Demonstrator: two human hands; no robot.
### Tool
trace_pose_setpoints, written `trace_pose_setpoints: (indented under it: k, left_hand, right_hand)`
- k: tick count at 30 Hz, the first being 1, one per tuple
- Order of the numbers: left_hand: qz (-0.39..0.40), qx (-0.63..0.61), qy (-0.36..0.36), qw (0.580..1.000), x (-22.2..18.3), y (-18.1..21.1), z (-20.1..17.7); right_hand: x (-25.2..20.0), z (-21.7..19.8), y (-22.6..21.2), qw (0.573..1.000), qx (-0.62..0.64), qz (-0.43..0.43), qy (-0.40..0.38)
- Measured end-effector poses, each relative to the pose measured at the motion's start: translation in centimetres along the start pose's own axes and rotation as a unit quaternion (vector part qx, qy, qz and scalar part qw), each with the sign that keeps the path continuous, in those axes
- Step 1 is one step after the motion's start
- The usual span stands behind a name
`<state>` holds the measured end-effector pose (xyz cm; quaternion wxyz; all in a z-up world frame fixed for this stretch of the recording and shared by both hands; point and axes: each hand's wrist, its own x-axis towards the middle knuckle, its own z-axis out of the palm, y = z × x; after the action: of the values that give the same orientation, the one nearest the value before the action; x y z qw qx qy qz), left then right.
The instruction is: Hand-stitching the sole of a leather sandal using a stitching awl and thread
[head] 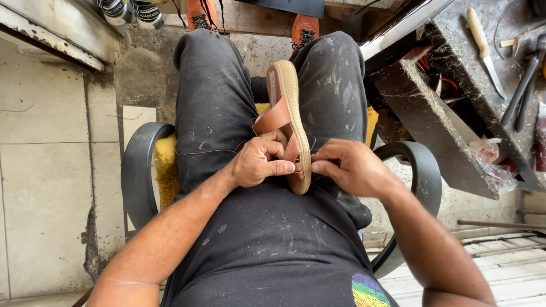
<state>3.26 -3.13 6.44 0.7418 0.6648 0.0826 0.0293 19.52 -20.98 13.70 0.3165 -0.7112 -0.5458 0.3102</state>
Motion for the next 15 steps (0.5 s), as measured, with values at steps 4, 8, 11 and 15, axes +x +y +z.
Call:
trace_pose_setpoints:
  k: [4,8,11,15]
  left_hand:
    - [-0.010,0.010,0.010,1.000,0.1,-2.8,-0.2]
    - [-0.013,0.030,0.038,0.999,0.0,-3.5,-0.1]
    - [0.014,0.091,0.072,0.993,0.1,-2.5,0.9]
    - [0.009,0.247,0.178,0.953,0.2,-1.3,2.7]
  right_hand:
    - [0.5,1.0,2.1,0.980,0.044,0.187,-0.047]
    - [0.2,2.2,3.6,0.966,0.030,0.255,-0.014]
    - [0.4,1.6,1.5,0.954,-0.031,0.298,-0.005]
    - [1.2,1.3,0.8,0.936,-0.214,0.279,-0.025]
